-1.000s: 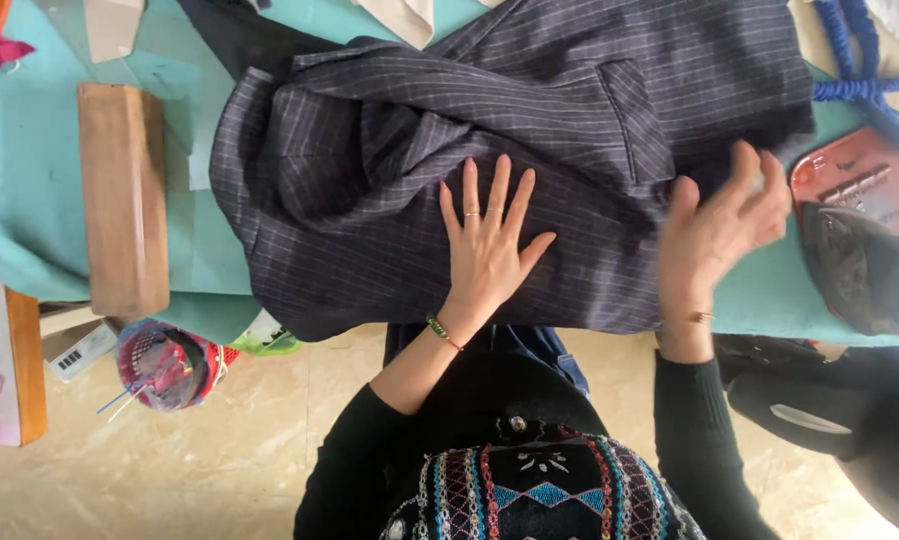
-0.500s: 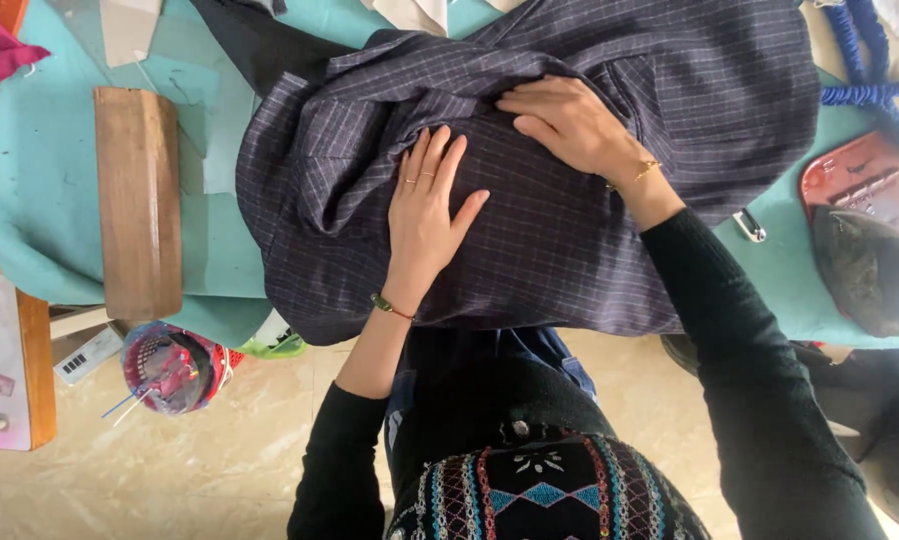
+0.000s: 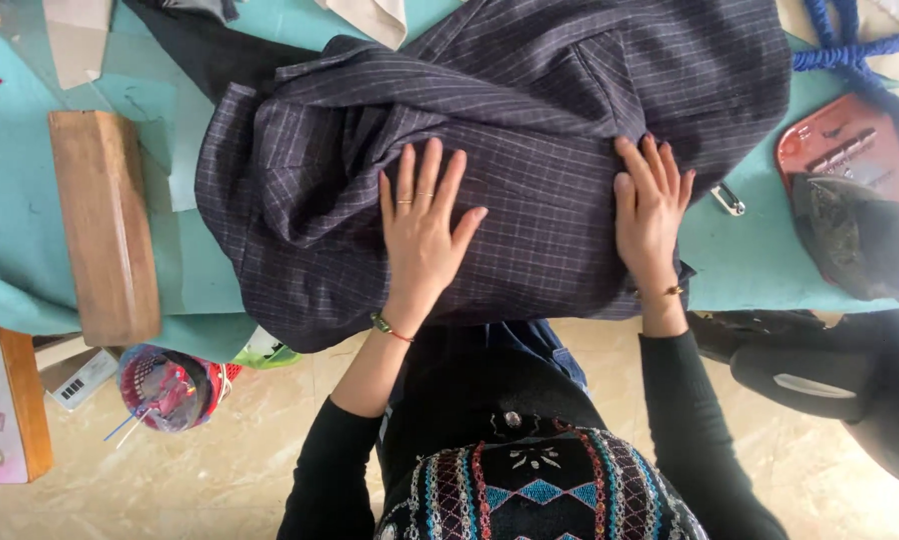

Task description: The person irons a dark plaid garment on a light blue work surface. They use a steam iron to press the fabric, frequently adjusting and smoothing the material with their hands to remove wrinkles.

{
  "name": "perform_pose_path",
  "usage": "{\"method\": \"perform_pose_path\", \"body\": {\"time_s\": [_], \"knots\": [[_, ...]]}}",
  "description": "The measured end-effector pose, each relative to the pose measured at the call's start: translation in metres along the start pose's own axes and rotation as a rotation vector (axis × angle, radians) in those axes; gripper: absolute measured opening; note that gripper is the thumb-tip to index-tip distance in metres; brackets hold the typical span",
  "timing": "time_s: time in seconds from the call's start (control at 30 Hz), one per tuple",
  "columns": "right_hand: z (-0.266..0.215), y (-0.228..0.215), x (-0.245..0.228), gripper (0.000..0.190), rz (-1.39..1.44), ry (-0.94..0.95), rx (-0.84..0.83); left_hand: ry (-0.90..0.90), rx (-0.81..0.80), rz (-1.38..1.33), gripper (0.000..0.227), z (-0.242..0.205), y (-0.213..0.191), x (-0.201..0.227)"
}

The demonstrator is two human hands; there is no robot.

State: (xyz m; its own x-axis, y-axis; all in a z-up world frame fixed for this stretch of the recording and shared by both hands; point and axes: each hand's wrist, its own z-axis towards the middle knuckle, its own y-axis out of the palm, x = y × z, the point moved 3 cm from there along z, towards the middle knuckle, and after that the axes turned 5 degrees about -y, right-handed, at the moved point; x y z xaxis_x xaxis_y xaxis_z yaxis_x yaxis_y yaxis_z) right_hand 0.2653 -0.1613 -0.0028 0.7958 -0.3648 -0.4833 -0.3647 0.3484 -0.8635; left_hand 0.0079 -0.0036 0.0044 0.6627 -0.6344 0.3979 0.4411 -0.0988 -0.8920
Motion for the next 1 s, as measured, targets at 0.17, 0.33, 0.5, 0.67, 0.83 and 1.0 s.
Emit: {"method": "perform_pose_path", "body": {"time_s": [0.17,0.33,0.5,0.67,0.83,1.0], "knots": [[0.017,-0.01,0.045,0.033,0.18,-0.043,0.115,-0.01,0.013,0.04,0.071,-0.001,0.007,-0.004],[0.082,-0.019,-0.033,0.026,0.051,-0.263,0.211,-0.074,-0.05,0.088,0.07,0.003,-0.006,0.016],[0.149,0.042,-0.154,0.056,0.131,-0.693,-0.074,-0.07,0.019,0.098,0.069,0.003,-0.006,0.015],[0.206,0.125,-0.184,0.026,-0.228,-0.842,0.047,-0.074,0.046,0.089,0.072,0.002,-0.001,0.012],[0.228,0.136,-0.184,0.015,-0.372,-0.88,0.153,-0.087,0.076,0.046,0.074,-0.001,0.005,0.011],[0.236,0.121,-0.183,0.028,-0.109,-0.805,0.051,-0.083,0.081,0.054,0.073,0.001,0.005,0.012]]}}
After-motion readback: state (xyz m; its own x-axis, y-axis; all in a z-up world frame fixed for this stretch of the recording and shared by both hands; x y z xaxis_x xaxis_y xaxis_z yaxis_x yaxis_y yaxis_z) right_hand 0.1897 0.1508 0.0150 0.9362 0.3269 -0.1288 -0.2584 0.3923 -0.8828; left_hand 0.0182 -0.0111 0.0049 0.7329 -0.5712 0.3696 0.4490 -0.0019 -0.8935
